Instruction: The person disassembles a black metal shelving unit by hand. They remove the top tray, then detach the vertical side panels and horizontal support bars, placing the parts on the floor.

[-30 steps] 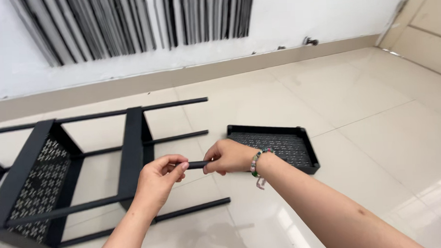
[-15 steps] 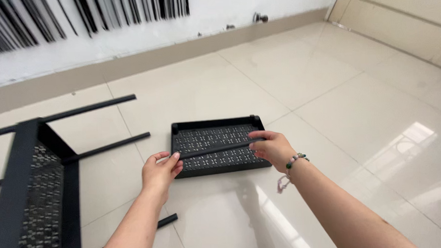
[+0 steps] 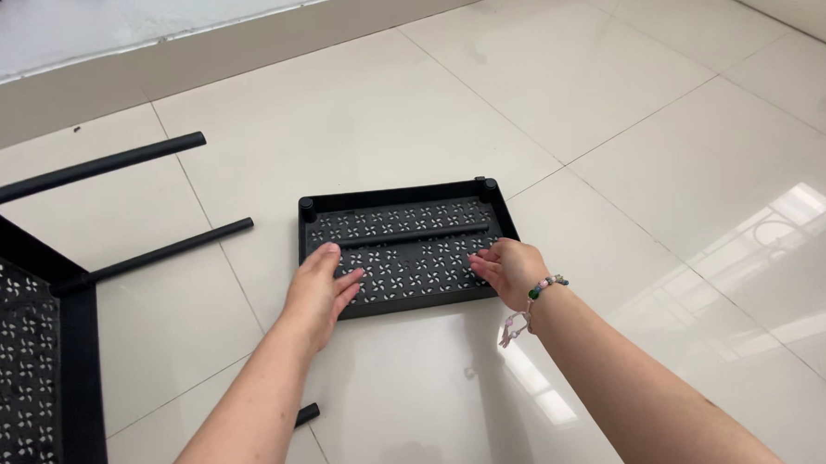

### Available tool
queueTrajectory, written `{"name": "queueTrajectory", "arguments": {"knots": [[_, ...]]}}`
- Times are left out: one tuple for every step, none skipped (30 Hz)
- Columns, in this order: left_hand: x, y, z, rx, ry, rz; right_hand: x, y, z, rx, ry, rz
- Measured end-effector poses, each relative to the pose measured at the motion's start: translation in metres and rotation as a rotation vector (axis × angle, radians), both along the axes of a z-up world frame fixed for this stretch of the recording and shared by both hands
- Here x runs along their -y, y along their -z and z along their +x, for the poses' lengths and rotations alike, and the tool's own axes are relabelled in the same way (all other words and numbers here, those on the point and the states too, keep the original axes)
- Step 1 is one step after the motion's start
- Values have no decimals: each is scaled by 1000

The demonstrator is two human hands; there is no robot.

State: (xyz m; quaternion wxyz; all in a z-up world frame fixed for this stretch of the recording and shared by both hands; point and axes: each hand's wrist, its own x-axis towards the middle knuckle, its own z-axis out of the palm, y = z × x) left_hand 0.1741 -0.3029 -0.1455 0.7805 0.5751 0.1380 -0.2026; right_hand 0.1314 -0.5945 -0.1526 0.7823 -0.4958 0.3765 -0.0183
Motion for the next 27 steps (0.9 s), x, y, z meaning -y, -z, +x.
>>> {"name": "queueTrajectory", "arguments": {"knots": [[-5,-6,0,41,10,26,-4,-6,-3,-3,8,-21],[-13,-12,-1,81,14,51,-10,-13,-5,-5,11,-42],[-21,-21,0,166,2,133,-16,-21,-9,-7,13,-63],[-29,-34,1,254,-14,215,-23,-30,-13,-11,-23,-93],[-40,-47,1,341,-31,298,-30,-39,-18,-15,-59,-124],[-56,-63,2,389,-69,299,-39,-48,-20,-17,-97,-156],[-76,-79,3,436,-108,300,-50,-57,-22,-36,-136,-192],[-97,-96,1,486,-152,305,-62,-67,-23,-49,-180,-227],[-118,-110,-4,533,-199,458,-75,-75,-24,-63,-223,-262],[-145,-123,-11,575,-252,616,-89,-81,-24,-43,-259,-270],[-169,-133,-17,611,-305,775,-104,-87,-25,-23,-296,-279],[-192,-139,-23,654,-346,897,-121,-92,-23,-1,-336,-289],[-218,-142,-31,692,-386,1020,-141,-96,-21,30,-391,-281],[-243,-143,-38,729,-421,1144,-163,-98,-21,60,-440,-273],[-265,-141,-45,689,-436,1293,-187,-100,-21,90,-490,-266],[-284,-137,-53,637,-444,1439,-211,-101,-20,110,-561,-286],[-299,-130,-61,578,-450,1585,-240,-101,-19,130,-632,-307],[-307,-120,-72,441,-368,1599,-267,-101,-20,147,-698,-331],[-314,-111,-84,303,-289,1605,-294,-100,-24,180,-771,-320],[-317,-103,-98,275,-257,1422,-321,-101,-27,215,-841,-312],[-317,-100,-106,250,-224,1239,-350,-101,-30,218,-889,-302],[-316,-100,-112,149,-153,1286,-376,-102,-35,217,-935,-291],[-311,-102,-118,48,-81,1330,-400,-103,-37,227,-950,-305],[-307,-105,-125,-56,1,1368,-421,-104,-41,230,-961,-318],[-305,-112,-131,-20,1,1382,-438,-104,-44,233,-972,-331],[-303,-120,-137,18,1,1396,-450,-106,-46,241,-979,-336],[-300,-128,-143,56,1,1409,-458,-107,-46,250,-986,-342]]}}
